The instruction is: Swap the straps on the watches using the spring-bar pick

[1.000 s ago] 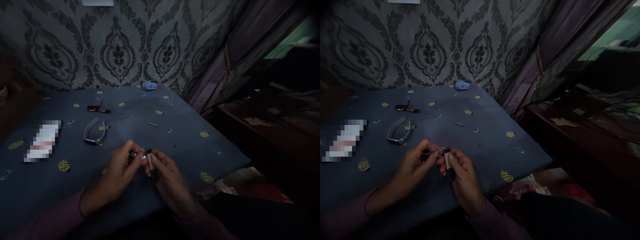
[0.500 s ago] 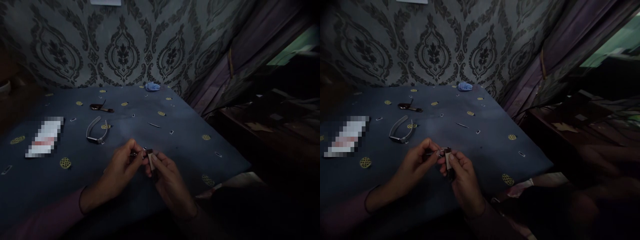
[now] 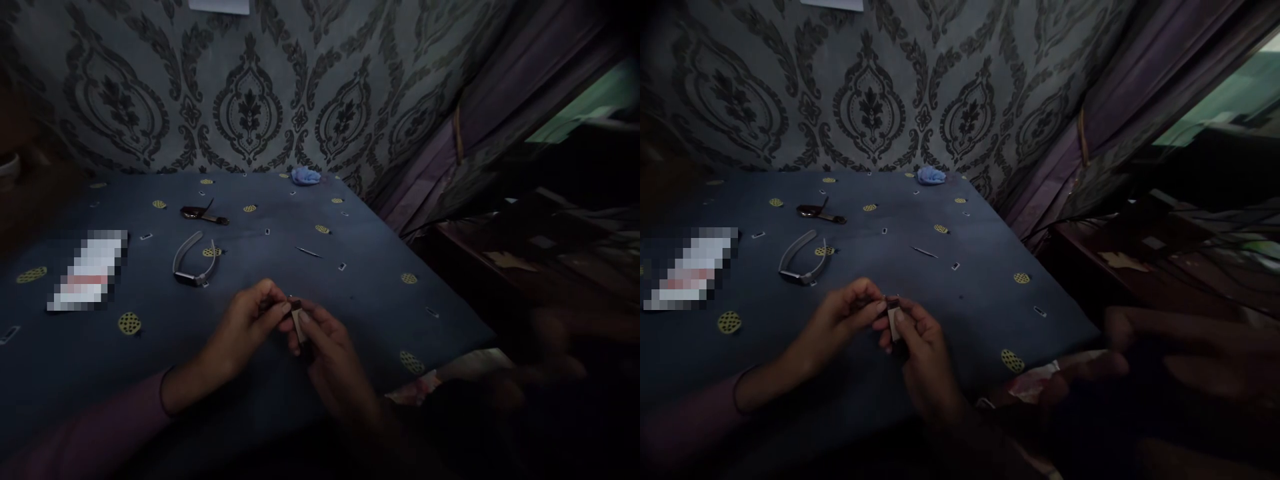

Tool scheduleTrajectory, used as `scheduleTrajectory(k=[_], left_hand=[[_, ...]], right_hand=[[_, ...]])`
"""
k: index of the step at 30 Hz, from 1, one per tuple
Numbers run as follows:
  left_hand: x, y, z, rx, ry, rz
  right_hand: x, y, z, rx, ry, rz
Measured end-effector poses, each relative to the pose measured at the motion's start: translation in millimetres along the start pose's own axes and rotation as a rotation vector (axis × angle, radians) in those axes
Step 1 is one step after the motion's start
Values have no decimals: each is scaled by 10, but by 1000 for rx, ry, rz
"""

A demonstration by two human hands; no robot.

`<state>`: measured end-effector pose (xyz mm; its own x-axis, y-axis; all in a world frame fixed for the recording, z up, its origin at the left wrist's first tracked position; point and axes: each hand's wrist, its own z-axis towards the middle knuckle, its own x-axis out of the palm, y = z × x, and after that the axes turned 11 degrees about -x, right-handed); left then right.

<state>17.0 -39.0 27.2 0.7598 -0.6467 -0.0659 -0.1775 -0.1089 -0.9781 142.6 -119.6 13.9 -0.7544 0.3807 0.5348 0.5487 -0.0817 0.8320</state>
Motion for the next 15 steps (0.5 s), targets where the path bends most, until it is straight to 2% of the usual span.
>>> scheduleTrajectory(k=[3, 6, 12, 15], left_hand=[[-43, 26, 45, -109, 43, -141], [-99, 35, 66, -165, 53, -209], [-166, -3, 64, -53, -2, -67], [-181, -27, 41, 17, -66, 162]], right_hand=[[-35, 0, 25, 48, -28, 13], [-66, -5, 52, 20, -33, -17], [-123, 6, 126, -79, -52, -137], [-176, 25, 195, -131, -67, -207]])
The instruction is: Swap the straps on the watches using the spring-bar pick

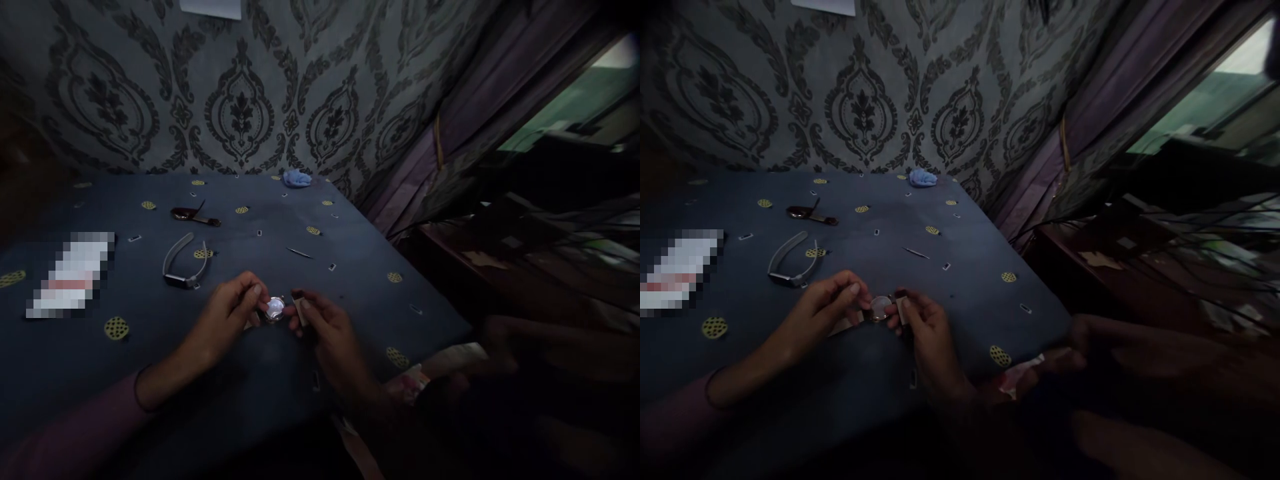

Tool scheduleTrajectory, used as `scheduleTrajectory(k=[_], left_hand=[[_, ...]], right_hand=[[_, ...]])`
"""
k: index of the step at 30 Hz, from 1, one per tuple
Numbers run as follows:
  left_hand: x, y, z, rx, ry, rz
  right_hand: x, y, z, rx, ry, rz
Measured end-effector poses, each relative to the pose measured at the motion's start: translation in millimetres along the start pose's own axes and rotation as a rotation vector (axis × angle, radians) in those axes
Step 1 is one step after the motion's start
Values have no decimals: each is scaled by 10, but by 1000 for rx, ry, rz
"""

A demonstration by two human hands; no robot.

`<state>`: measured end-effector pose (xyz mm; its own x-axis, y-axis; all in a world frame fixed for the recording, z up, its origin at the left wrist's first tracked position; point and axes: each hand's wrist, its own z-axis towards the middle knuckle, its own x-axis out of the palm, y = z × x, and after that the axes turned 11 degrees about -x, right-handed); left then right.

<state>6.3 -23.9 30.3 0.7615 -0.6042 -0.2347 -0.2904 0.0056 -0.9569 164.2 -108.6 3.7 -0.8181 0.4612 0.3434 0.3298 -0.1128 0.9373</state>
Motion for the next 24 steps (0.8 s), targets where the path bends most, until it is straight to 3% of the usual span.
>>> scheduleTrajectory(k=[4, 7, 12, 20, 24], left_hand=[[-26, 29, -33, 96, -100, 423], [-17, 81, -43, 161, -94, 639], [84, 92, -20, 73, -27, 921], [188, 163, 54, 158, -105, 1014], [65, 147, 91, 195, 13, 981]], right_hand=[[-85, -6, 113, -62, 5, -56], [-138, 3, 169, -58, 8, -81], [-189, 52, 205, 8, 64, -101], [-264, 78, 281, 113, 166, -161], [-326, 124, 325, 195, 261, -213]])
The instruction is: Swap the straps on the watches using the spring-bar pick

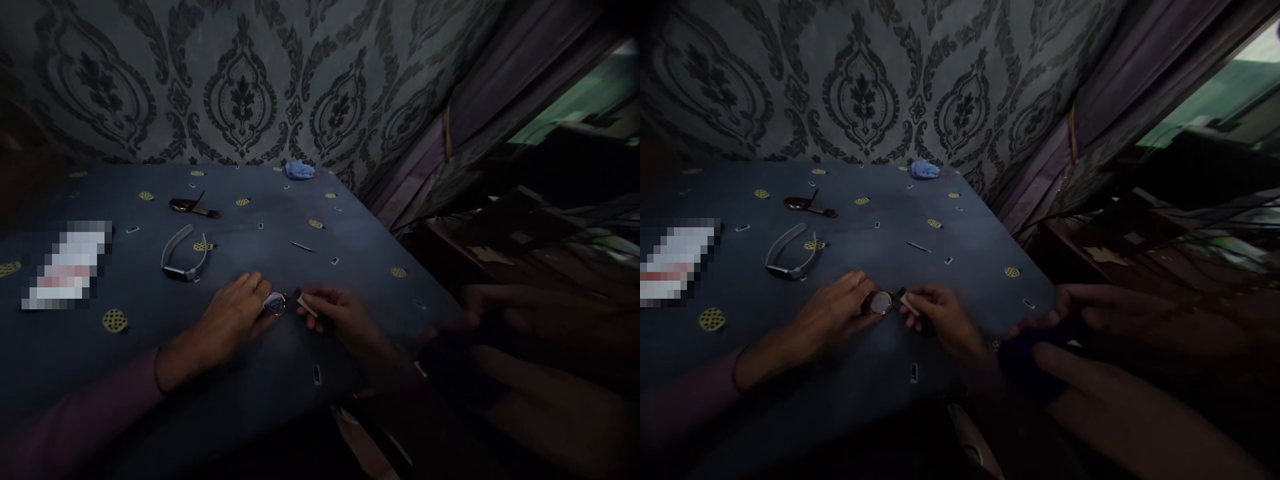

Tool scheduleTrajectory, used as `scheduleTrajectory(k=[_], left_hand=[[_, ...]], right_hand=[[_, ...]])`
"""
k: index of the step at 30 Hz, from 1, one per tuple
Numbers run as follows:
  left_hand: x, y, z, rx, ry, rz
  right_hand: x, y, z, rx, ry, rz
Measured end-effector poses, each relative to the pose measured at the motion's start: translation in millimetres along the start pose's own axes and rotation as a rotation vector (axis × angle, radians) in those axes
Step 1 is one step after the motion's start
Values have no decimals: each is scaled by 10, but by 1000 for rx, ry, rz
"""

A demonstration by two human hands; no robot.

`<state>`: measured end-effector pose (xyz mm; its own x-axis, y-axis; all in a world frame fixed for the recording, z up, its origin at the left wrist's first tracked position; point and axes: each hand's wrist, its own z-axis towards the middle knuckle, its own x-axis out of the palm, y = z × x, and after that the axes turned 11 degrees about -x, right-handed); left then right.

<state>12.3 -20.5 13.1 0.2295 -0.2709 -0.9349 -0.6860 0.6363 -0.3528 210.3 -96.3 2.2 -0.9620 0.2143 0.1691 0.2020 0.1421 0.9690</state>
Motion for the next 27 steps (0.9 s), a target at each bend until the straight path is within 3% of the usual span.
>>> scheduleTrajectory(k=[4, 9, 20, 27], left_hand=[[-155, 126, 27, 130, 126, -89], [-241, 202, 51, 186, 202, -131], [-233, 214, 82, 260, 200, -117], [-224, 214, 71, 271, 184, -122]], right_hand=[[-66, 33, 37, 60, 97, -53], [-110, 45, 86, 107, 210, -102], [-134, 34, 135, 117, 366, -175], [-105, 55, 123, 120, 357, -205]])
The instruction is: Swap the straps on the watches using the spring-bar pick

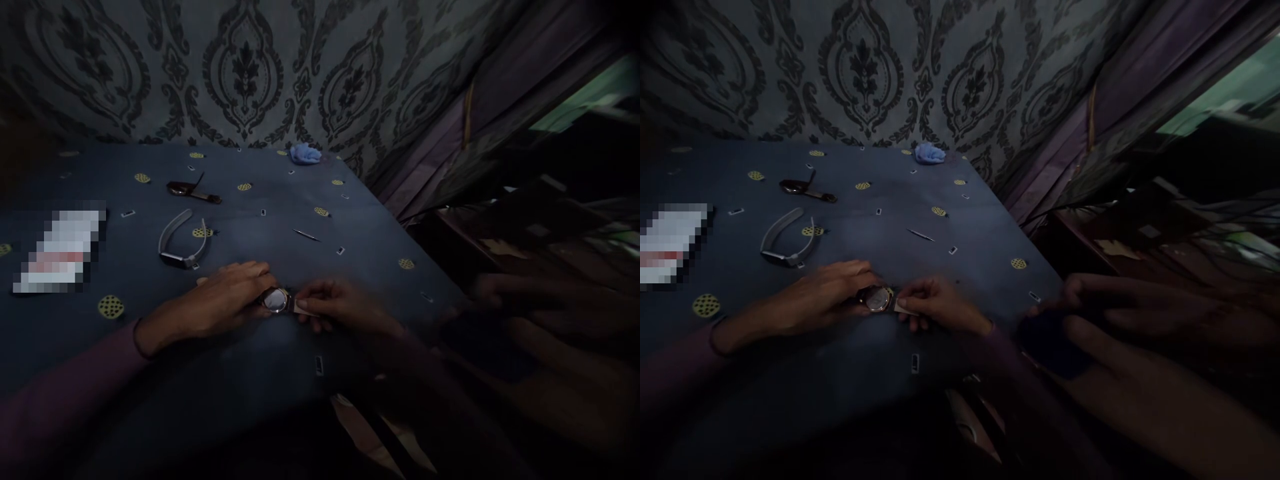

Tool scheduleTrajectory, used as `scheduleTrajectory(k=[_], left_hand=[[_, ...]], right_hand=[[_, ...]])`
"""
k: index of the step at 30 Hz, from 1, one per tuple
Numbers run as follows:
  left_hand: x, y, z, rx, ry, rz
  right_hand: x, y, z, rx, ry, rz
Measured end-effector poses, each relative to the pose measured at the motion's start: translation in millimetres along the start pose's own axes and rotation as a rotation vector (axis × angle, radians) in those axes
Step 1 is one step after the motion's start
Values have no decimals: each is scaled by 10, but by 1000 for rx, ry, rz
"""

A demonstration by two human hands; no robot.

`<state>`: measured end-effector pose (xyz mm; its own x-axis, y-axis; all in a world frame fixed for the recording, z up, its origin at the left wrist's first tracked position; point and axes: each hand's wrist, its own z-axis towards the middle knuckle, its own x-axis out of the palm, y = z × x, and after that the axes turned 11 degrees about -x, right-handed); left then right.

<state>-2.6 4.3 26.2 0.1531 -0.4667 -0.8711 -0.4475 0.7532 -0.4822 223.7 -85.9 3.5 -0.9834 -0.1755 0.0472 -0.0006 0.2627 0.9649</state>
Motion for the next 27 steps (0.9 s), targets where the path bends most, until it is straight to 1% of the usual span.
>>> scheduleTrajectory(k=[4, 7, 13, 22, 27], left_hand=[[-34, -49, -6, -39, 33, -16], [-42, -65, -10, -52, 30, 2], [-39, -62, -6, -35, 10, 3], [-32, -68, -6, -10, 3, 1], [-36, -73, -4, -7, 7, 16]], right_hand=[[4, 1, 3, 6, -11, 15], [5, 2, 2, 9, -16, 25], [-6, -7, 14, -4, 6, 28], [29, 26, 0, 19, -29, 38], [27, 24, 14, 16, -17, 20]])
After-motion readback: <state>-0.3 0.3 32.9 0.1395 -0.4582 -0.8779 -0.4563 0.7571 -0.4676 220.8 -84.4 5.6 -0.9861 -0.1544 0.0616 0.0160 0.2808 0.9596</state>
